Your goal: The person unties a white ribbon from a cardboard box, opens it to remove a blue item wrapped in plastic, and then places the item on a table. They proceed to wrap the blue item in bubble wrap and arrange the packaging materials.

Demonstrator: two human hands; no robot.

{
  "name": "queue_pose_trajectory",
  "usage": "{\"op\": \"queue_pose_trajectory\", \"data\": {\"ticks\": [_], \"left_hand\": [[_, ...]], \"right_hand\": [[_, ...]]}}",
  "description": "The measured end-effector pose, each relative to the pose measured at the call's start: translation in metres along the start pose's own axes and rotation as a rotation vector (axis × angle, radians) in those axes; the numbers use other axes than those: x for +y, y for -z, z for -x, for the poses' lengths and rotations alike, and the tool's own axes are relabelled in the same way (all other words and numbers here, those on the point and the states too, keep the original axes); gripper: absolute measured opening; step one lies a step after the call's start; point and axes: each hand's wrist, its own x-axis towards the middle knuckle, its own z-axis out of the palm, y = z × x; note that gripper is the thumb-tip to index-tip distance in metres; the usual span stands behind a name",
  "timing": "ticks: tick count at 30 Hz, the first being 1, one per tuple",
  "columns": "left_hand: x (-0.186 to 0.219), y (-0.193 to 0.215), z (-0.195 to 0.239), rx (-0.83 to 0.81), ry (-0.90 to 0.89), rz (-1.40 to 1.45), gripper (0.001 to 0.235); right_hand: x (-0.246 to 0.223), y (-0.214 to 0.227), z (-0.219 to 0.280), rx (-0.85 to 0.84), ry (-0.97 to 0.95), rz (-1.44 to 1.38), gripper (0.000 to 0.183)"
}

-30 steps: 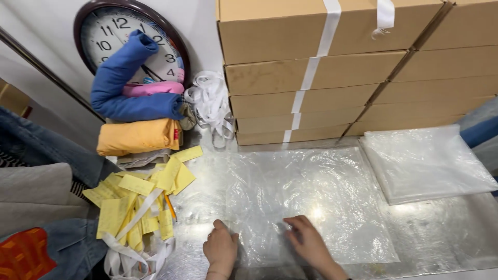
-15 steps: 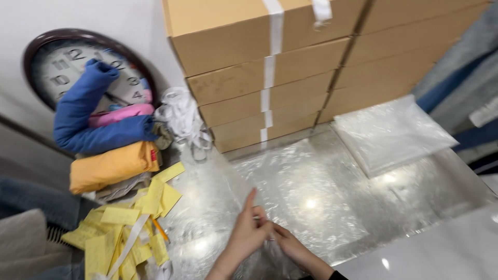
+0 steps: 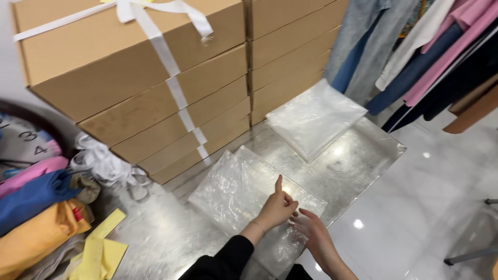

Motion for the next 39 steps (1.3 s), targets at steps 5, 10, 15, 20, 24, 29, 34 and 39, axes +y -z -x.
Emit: {"op": "queue_pose_trajectory", "data": {"ticks": [5,10,15,20,24,29,34,39], "left_hand": [[-0.025,0.049,-0.018,0.007,0.029,0.019,0.096],[-0.132,0.159,-0.02,0.793,-0.075,-0.634,0.059],[-0.187,0.174,0.028,0.727,0.085,-0.543,0.055],[-0.165,0.143,0.051,0.746,0.042,-0.372,0.044],[-0.149,0.121,0.035,0.755,-0.095,-0.706,0.05],[-0.12,0.074,0.019,0.414,0.008,-0.963,0.065],[-0.183,0.049,-0.005,0.897,-0.28,-1.449,0.076],[-0.185,0.047,-0.005,0.874,-0.269,-1.427,0.074]], "right_hand": [[0.029,0.055,-0.074,0.05,0.155,0.372,0.018],[0.024,0.081,-0.1,-0.071,0.164,0.443,0.018],[0.007,0.09,-0.128,0.125,0.301,0.726,0.019],[0.001,0.094,-0.145,0.289,0.347,0.846,0.025],[0.004,0.098,-0.15,0.329,0.326,0.889,0.027],[0.006,0.1,-0.152,0.335,0.32,0.882,0.033],[0.002,0.097,-0.145,0.327,0.308,0.771,0.027],[-0.019,0.061,-0.1,0.476,0.285,0.934,0.035]]}}
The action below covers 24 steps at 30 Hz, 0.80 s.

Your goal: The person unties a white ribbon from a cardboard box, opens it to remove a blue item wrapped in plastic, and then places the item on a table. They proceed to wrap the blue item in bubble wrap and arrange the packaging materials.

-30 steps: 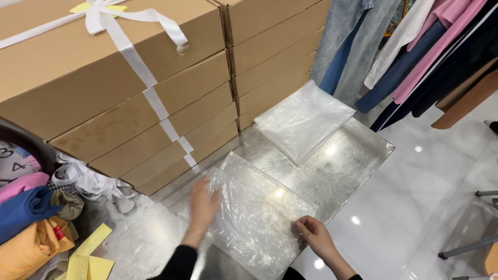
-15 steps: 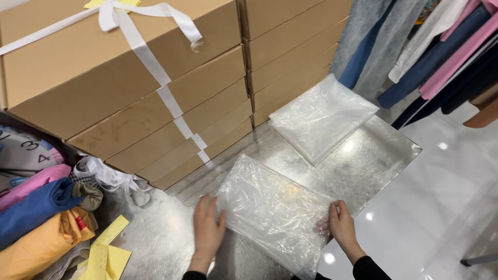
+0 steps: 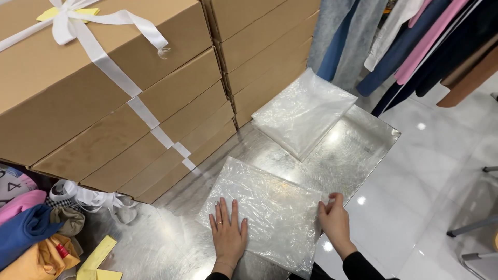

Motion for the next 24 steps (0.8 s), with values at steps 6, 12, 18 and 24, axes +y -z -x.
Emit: {"op": "queue_pose_trajectory", "data": {"ticks": [6,12,18,24], "left_hand": [[-0.001,0.003,0.002,-0.077,0.03,0.239,0.07],[-0.006,-0.02,0.005,0.021,-0.026,0.045,0.083],[-0.029,0.032,-0.022,-0.387,0.025,0.305,0.072],[-0.072,0.018,-0.037,-0.49,0.115,0.344,0.072]], "right_hand": [[-0.075,-0.034,0.093,-0.012,0.301,0.144,0.08],[-0.035,-0.151,0.144,0.051,1.036,0.567,0.067],[0.013,-0.118,0.155,0.375,1.084,0.839,0.078],[0.077,-0.088,0.16,0.224,0.844,0.843,0.084]]}}
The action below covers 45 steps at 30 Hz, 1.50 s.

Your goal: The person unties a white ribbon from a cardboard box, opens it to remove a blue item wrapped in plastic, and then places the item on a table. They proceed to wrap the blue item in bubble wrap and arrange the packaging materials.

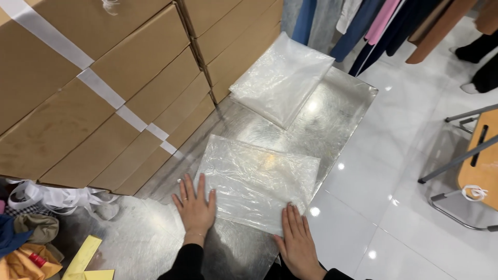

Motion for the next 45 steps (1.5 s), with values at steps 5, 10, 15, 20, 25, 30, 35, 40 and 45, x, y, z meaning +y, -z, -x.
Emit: {"op": "queue_pose_trajectory", "data": {"ticks": [5,10,15,20,25,30,35,40,45], "left_hand": [[-0.016,-0.018,-0.007,0.137,-0.039,0.05,0.067],[-0.018,-0.02,-0.026,0.245,0.01,0.066,0.071],[-0.005,-0.002,-0.066,0.0,0.296,0.313,0.061],[0.005,0.017,-0.088,-0.296,0.401,0.442,0.049],[0.001,-0.026,-0.097,-0.267,0.3,0.763,0.026],[0.024,-0.061,-0.082,-0.188,0.341,1.327,0.014],[0.098,-0.064,-0.107,0.094,0.535,1.671,0.043],[0.167,-0.057,-0.167,0.11,0.565,1.479,0.016],[0.216,-0.025,-0.23,0.07,0.596,1.293,0.025]], "right_hand": [[0.024,0.01,0.001,-0.236,-0.308,-0.603,0.085],[0.061,0.051,-0.046,-0.132,-1.457,-1.545,0.076],[0.085,0.044,-0.047,-0.219,-1.359,-1.533,0.035],[0.114,0.043,-0.064,-0.246,-1.146,-1.382,0.026],[0.175,0.02,-0.094,-0.124,-0.801,-1.164,0.013],[0.262,0.008,-0.17,-0.021,-0.591,-1.045,0.009],[0.343,0.02,-0.296,-0.028,-0.504,-1.196,0.013],[0.384,0.005,-0.457,0.044,-0.267,-1.143,0.008],[0.393,-0.027,-0.579,-0.078,-0.282,-1.09,0.009]]}}
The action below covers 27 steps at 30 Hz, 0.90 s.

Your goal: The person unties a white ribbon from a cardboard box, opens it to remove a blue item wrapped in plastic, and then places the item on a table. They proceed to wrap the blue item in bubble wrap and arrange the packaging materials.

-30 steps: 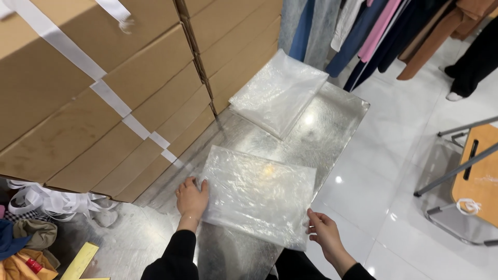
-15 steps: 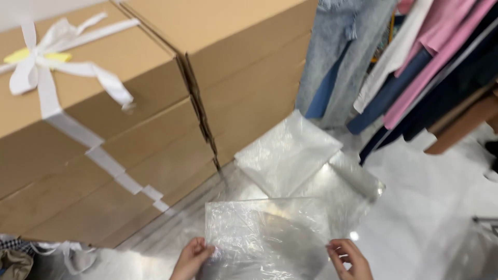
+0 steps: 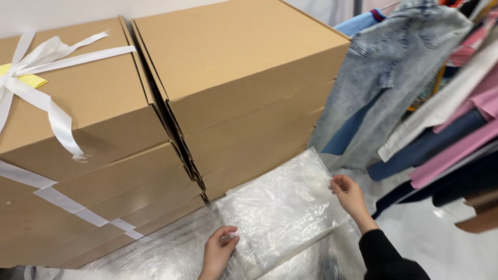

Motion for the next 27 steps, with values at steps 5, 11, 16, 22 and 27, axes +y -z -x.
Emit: {"op": "queue_pose_trajectory", "data": {"ticks": [5,11,16,22,27], "left_hand": [[0.036,-0.023,-0.021,0.01,0.015,-0.199,0.022],[0.037,-0.03,-0.019,-0.08,0.071,-0.621,0.034],[0.051,-0.072,-0.012,0.126,-0.599,-1.369,0.077],[0.028,-0.09,-0.045,0.579,-0.961,-1.235,0.098],[0.026,-0.089,-0.05,0.573,-0.967,-1.26,0.099]], "right_hand": [[0.06,-0.027,-0.079,0.027,-0.035,0.174,0.012],[0.052,-0.062,-0.057,0.142,0.143,0.743,0.051],[-0.018,-0.112,-0.014,0.164,0.89,0.644,0.062],[0.008,-0.137,-0.015,0.014,0.51,0.929,0.077],[0.01,-0.137,-0.017,-0.042,0.478,0.924,0.077]]}}
